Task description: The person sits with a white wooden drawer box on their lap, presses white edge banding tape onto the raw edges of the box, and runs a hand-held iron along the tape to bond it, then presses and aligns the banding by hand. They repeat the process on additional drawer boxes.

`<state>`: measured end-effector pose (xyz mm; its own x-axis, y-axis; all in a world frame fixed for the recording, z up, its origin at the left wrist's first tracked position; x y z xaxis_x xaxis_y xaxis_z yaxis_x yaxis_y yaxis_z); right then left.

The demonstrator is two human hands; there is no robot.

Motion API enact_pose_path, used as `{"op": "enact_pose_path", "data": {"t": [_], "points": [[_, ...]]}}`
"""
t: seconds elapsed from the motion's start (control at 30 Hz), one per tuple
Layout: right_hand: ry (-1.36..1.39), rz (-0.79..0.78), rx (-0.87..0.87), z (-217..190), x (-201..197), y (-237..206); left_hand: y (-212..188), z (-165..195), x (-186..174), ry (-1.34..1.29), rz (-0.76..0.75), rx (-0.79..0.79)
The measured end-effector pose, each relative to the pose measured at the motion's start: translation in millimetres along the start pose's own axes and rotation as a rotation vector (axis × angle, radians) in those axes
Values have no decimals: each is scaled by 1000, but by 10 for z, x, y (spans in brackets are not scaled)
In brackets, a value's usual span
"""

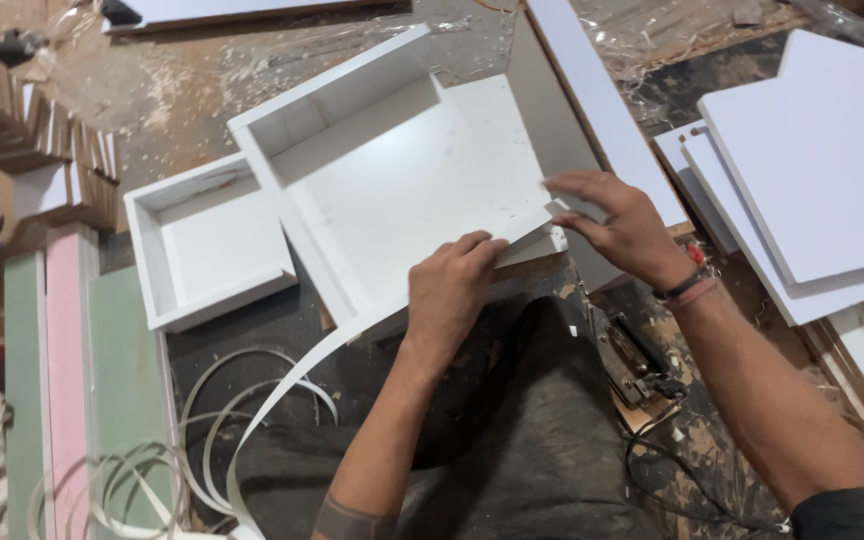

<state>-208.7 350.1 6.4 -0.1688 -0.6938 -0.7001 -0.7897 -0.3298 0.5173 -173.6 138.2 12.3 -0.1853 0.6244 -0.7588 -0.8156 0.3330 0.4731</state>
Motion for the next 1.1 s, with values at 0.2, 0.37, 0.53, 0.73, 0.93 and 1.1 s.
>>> {"op": "enact_pose_path", "data": {"t": [0.2,0.37,0.53,0.73,0.93,1.1], "points": [[151,476,672,963,-226,-1006,46,-61,78,-64,28,-38],[-451,-309,1082,1268,298,-1818,60,-74,72,-96,22,-55],[-434,-438,1143,1240,502,-1939,84,-91,67,-110,19,-92],[-163,-588,1252,1052,654,-1883,34,-85,-7,-128,14,-108],[-242,-424,958,847,528,-1796,-34,-124,-80,-128,13,-140],[-127,-348,973,780,-104,-1562,-41,-185,-30,-156,-17,-146]]}}
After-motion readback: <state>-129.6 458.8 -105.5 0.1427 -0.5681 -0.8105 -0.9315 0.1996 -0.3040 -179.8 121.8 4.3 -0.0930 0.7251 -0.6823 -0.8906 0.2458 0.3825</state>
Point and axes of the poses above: each hand's wrist, its own y-axis towards the middle knuckle, its own x-axis out of the palm, z = x × y, the point moved 6 cm from there along y, towards the middle knuckle, and after that the axes turned 2 degrees about -y, right-handed, at the moved point
